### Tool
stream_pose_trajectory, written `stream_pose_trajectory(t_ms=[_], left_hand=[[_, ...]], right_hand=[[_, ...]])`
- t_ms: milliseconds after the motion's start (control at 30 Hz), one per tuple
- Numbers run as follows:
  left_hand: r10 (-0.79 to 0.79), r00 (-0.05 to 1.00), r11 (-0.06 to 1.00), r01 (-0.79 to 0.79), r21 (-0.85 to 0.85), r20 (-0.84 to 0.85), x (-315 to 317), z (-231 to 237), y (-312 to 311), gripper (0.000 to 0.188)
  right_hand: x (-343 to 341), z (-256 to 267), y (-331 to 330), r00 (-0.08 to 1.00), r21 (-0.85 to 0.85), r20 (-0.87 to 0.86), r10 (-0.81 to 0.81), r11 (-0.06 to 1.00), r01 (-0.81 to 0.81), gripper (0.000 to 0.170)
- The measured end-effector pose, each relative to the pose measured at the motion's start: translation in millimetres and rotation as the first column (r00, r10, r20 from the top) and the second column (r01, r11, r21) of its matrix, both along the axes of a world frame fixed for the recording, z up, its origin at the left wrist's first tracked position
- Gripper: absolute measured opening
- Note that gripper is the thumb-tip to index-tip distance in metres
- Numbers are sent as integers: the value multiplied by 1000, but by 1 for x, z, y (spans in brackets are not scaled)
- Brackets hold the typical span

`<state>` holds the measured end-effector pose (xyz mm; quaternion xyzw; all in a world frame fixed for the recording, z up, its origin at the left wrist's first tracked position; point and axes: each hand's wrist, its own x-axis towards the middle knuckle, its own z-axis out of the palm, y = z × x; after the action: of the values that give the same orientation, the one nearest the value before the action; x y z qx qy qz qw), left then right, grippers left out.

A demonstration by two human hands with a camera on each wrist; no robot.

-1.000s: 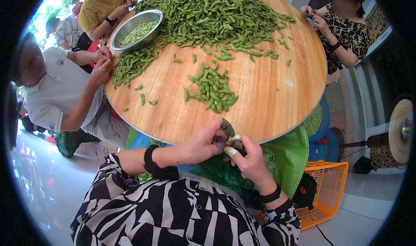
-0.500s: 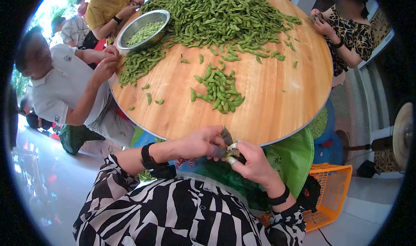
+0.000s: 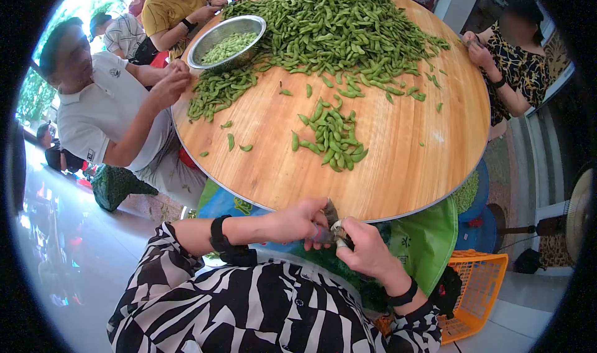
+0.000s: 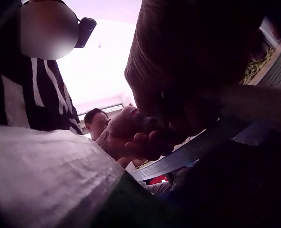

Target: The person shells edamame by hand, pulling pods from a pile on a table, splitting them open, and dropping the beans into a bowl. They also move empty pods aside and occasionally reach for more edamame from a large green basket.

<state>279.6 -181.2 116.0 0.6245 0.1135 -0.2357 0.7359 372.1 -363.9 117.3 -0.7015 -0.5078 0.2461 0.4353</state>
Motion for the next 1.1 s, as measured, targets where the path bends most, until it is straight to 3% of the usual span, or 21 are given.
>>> stream_pose_trajectory(t_ms=[167,200,233,300,433,567,700,767,800,833,867,900,933,1000,1100], left_hand=[[116,993,993,-115,-21,28,-7,5,16,21],[73,937,926,-191,325,341,-10,6,27,23],[-85,807,733,-346,585,584,-12,5,40,26],[-272,680,333,-597,730,681,-8,-7,83,30],[-428,662,-38,-694,719,616,-16,-18,154,30],[-342,729,-87,-654,752,594,-46,-31,189,27],[-53,895,-304,-437,846,443,-100,-20,205,16],[109,966,-449,-163,879,235,-131,3,214,11],[56,987,-570,-93,816,152,-137,30,200,11],[2,988,-545,-128,828,154,-142,49,202,12],[-56,948,-291,-314,904,312,-141,80,193,17],[21,894,15,-449,893,448,-130,119,159,20],[197,793,246,-610,754,577,-133,143,132,21],[25,783,319,-596,737,622,-144,172,111,21],[-162,804,207,-539,816,572,-143,183,134,20]], right_hand=[[1,3,0,993,-39,-33,-115,993,114,17],[4,2,-4,986,-55,-97,-136,990,131,17],[7,2,-8,974,-75,-162,-159,986,149,16],[7,6,-13,983,-129,-135,-122,986,105,15],[3,6,-9,992,-62,-114,-56,997,49,15],[3,6,-7,987,-78,-137,-85,994,75,15],[9,1,-19,974,-95,-174,-145,987,130,15],[14,-13,-25,948,-105,-288,-139,988,113,15],[15,-8,-25,936,-78,-326,-135,990,115,15],[19,0,-24,948,-70,-298,-114,993,98,15],[21,5,-22,897,-102,-411,-161,986,130,14],[22,9,-21,832,-135,-515,-205,978,157,14],[25,5,-20,749,-141,-617,-242,970,197,14],[31,-2,-18,605,-93,-762,-231,964,251,17],[32,-9,-18,481,-43,-853,-203,945,324,20]])
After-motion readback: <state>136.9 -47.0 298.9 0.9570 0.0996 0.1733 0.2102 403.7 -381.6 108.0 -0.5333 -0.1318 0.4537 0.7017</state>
